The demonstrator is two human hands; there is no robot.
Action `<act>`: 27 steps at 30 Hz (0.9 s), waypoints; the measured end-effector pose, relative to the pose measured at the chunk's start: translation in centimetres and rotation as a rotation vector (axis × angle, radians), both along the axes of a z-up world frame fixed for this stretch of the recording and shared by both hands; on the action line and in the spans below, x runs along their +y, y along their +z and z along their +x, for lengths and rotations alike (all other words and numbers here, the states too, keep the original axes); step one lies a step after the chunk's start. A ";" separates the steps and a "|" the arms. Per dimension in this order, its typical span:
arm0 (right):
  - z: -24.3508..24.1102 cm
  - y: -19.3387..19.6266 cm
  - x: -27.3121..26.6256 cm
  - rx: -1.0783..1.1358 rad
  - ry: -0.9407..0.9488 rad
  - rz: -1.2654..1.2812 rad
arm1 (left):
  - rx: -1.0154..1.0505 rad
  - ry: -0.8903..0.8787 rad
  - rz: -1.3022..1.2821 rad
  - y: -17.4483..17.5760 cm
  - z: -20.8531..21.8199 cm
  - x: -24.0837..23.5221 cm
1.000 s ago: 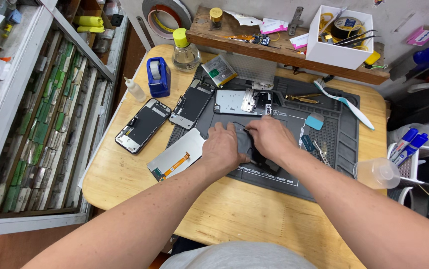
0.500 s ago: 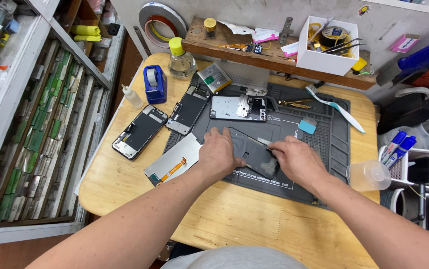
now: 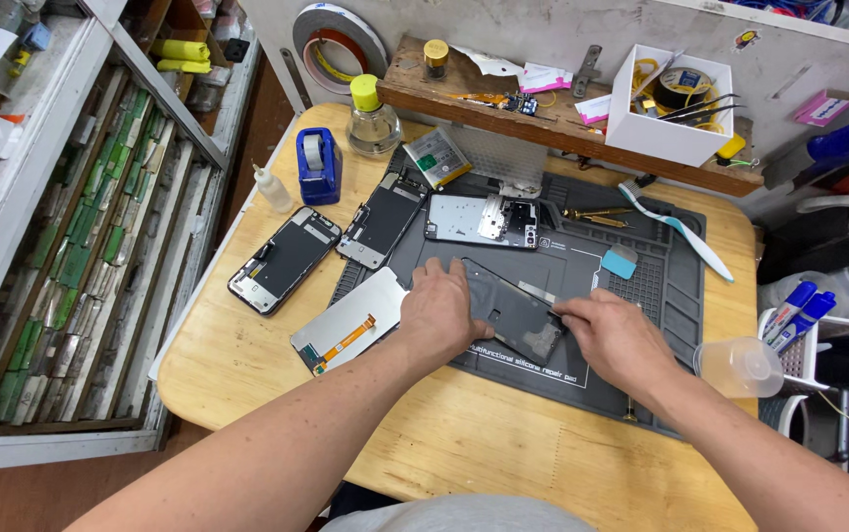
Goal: The person cleans the interior of a disassembled smartphone using a toothbrush and compressed air. They wipe the back cover with a cloth, then brush and spray the phone's internal components, including the battery and logic board, before placing the phone back on the mat.
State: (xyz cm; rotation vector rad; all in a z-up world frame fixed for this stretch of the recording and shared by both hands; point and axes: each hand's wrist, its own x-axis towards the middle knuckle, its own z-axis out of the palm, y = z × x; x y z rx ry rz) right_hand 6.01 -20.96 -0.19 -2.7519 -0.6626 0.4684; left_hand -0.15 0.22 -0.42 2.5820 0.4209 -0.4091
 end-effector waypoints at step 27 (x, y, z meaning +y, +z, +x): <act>2.2 -2.2 6.2 -0.043 0.066 0.110 | 0.010 0.005 -0.007 0.2 0.1 -0.1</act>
